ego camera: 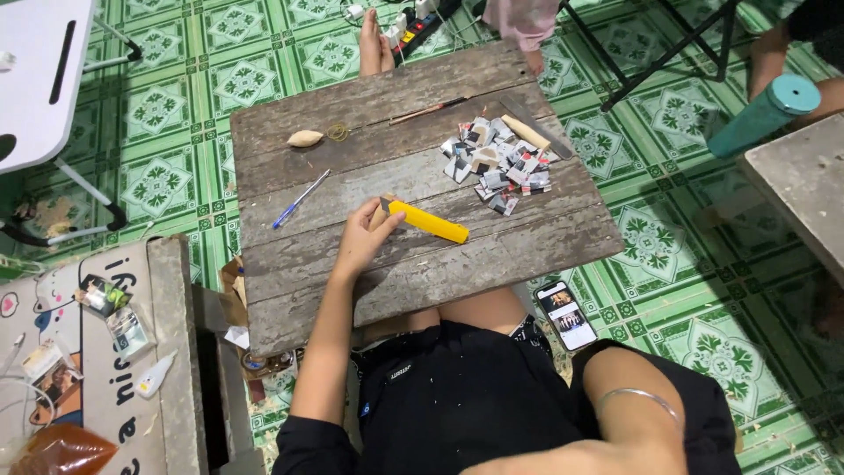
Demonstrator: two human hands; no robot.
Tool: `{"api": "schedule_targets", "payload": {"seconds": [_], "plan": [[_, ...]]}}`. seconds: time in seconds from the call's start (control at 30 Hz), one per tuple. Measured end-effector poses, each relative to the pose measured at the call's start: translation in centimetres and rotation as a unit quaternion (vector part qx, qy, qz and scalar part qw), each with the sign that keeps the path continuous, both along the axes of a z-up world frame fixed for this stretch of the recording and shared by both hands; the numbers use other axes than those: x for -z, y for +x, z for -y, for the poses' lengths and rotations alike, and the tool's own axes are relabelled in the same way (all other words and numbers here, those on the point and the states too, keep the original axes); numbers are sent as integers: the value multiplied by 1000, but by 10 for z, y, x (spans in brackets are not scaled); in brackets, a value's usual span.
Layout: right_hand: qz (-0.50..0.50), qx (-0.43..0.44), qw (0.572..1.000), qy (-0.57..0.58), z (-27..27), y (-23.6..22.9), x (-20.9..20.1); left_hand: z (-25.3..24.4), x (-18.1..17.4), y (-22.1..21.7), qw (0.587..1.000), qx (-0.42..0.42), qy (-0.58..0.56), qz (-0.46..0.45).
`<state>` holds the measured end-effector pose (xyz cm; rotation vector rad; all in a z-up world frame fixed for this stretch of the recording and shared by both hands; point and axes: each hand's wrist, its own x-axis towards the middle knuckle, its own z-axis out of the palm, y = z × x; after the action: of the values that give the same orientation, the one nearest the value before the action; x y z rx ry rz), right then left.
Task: Organizing and pressing small paper slips on a wooden workbench using a yellow plastic tool.
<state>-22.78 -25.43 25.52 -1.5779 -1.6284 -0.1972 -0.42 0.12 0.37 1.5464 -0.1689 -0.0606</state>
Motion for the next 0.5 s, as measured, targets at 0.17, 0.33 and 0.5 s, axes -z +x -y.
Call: {"api": "schedule_targets", "payload": {"seconds": [0.17, 0.33, 0.5], "plan": [[-12, 23, 999, -42, -24, 45, -19, 2, -1, -2, 1000, -4, -4, -1], [-25, 485, 844, -229, -36, 142, 150, 3, -1, -2, 1000, -8, -11, -14], [18, 541, 827, -155, -57, 169, 220, -1, 6, -2, 1000, -3, -14, -21]]}}
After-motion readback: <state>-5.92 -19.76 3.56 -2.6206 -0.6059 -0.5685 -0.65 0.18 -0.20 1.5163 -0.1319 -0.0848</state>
